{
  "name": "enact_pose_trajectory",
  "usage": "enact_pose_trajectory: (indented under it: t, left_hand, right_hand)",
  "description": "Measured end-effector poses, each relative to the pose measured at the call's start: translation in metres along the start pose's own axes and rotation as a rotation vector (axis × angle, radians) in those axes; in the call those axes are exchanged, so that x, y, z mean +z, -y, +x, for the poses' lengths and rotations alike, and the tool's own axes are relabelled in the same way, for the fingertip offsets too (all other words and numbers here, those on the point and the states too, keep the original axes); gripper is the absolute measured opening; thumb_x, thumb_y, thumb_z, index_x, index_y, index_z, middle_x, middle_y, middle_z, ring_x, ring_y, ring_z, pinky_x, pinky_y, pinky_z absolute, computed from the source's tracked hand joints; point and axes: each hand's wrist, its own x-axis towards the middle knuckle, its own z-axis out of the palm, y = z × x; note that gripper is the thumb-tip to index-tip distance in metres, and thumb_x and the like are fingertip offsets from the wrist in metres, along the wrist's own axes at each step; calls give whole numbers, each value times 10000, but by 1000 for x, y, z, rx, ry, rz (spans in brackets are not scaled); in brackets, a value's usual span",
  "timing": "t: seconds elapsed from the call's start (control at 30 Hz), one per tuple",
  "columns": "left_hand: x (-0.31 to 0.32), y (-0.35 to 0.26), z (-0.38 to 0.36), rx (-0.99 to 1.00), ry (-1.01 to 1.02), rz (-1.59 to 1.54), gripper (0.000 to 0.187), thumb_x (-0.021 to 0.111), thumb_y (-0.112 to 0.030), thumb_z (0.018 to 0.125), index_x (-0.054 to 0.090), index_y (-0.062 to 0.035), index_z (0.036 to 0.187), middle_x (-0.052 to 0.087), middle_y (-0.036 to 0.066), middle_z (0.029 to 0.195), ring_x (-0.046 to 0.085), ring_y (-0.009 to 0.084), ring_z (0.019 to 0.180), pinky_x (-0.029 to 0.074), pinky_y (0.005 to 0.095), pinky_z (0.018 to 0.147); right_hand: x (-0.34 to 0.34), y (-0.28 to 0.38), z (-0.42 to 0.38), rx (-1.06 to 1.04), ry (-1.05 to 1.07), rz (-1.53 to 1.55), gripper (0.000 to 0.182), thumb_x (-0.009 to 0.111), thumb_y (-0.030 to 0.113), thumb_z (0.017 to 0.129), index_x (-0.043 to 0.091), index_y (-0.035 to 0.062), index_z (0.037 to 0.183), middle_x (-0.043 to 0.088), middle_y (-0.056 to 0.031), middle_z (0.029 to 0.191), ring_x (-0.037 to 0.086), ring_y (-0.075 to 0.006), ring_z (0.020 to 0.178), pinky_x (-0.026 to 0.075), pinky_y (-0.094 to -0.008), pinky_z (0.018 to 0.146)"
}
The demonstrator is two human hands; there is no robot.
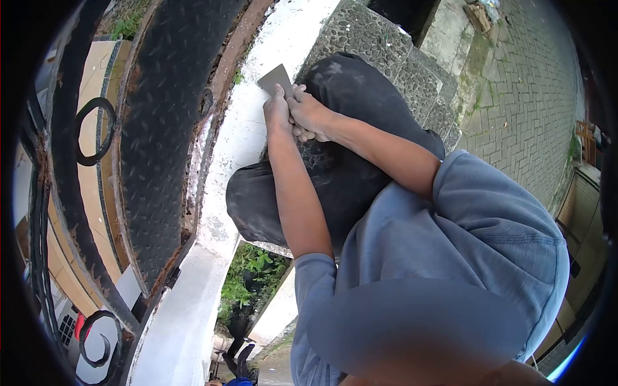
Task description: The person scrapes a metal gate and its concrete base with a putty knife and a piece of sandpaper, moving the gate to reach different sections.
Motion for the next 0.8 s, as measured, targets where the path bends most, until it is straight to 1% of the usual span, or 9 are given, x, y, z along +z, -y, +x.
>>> enact_pose_trajectory:
  t: [0.03, 0.13, 0.23, 0.33, 0.47, 0.5, 0.6, 0.73, 0.8]
  left_hand:
    - [-12, -10, 7, -156, 68, 45, 525, 359, -409, 1046, 658, 17, 1110, 716, 124, 926, 573, 187, 521, 459, 335, 403]
    - [-14, -22, -7, -54, 87, 3, 511, 369, -386, 1047, 644, 42, 1081, 697, 181, 944, 630, 226, 607, 517, 346, 475]
    - [0, -9, 4, 60, -83, -152, 479, 397, -328, 1045, 608, 100, 1083, 690, 204, 946, 673, 265, 694, 568, 353, 586]
    - [-3, -8, 4, 55, -56, -146, 453, 413, -275, 1040, 576, 144, 1089, 686, 227, 966, 692, 297, 777, 590, 372, 688]
    - [-11, -9, -6, 41, -24, -194, 443, 398, -264, 1040, 580, 137, 1087, 683, 240, 977, 687, 297, 795, 593, 381, 708]
    - [-8, -4, -9, 13, 10, -213, 437, 397, -258, 1040, 581, 136, 1089, 683, 237, 984, 686, 297, 812, 591, 381, 722]
    - [-2, -4, -4, -8, 29, -214, 435, 397, -261, 1038, 586, 127, 1092, 682, 230, 1002, 683, 293, 828, 586, 375, 742]
    - [-8, -15, 22, -120, 28, -244, 496, 362, -324, 1041, 576, 118, 1114, 681, 229, 1026, 682, 295, 842, 574, 383, 754]
    - [-10, 0, 19, 17, 61, -77, 492, 374, -318, 1040, 562, 129, 1122, 687, 231, 982, 685, 294, 820, 575, 373, 747]
  right_hand:
    - [1, -4, 2, 8, -3, 4, 278, 356, 174, 1014, 320, -3, 1226, 486, -101, 754, 497, -152, 473, 439, -301, 362]
    - [11, 16, -18, 42, 46, 121, 329, 347, 164, 1030, 287, 78, 1342, 477, -43, 764, 468, -120, 459, 443, -259, 409]
    - [7, -6, -53, -22, 87, 138, 258, 456, 81, 972, 353, 57, 1207, 479, -54, 703, 453, -125, 439, 399, -272, 390]
    - [4, -3, -30, 27, 116, 36, 171, 455, 85, 974, 387, 40, 1124, 475, -65, 671, 428, -124, 405, 344, -283, 350]
    - [15, -14, -26, -39, 105, 104, 371, 458, 116, 987, 310, 22, 1314, 501, -83, 697, 415, -122, 431, 299, -282, 356]
    - [16, -20, -38, -98, 47, 130, 492, 432, 143, 1007, 233, 59, 1448, 491, -72, 714, 413, -118, 450, 311, -279, 370]
    - [9, -13, -56, -108, -79, 82, 530, 375, 170, 1039, 157, 151, 1523, 456, -19, 702, 344, -69, 437, 247, -224, 359]
    - [21, 4, -34, -125, -30, -61, 417, 373, 226, 1056, 323, 116, 1455, 441, -7, 696, 334, -72, 460, 272, -244, 385]
    - [12, -11, -39, -169, -54, -77, 385, 386, 217, 1050, 389, 70, 1406, 456, -12, 697, 362, -80, 463, 310, -259, 399]
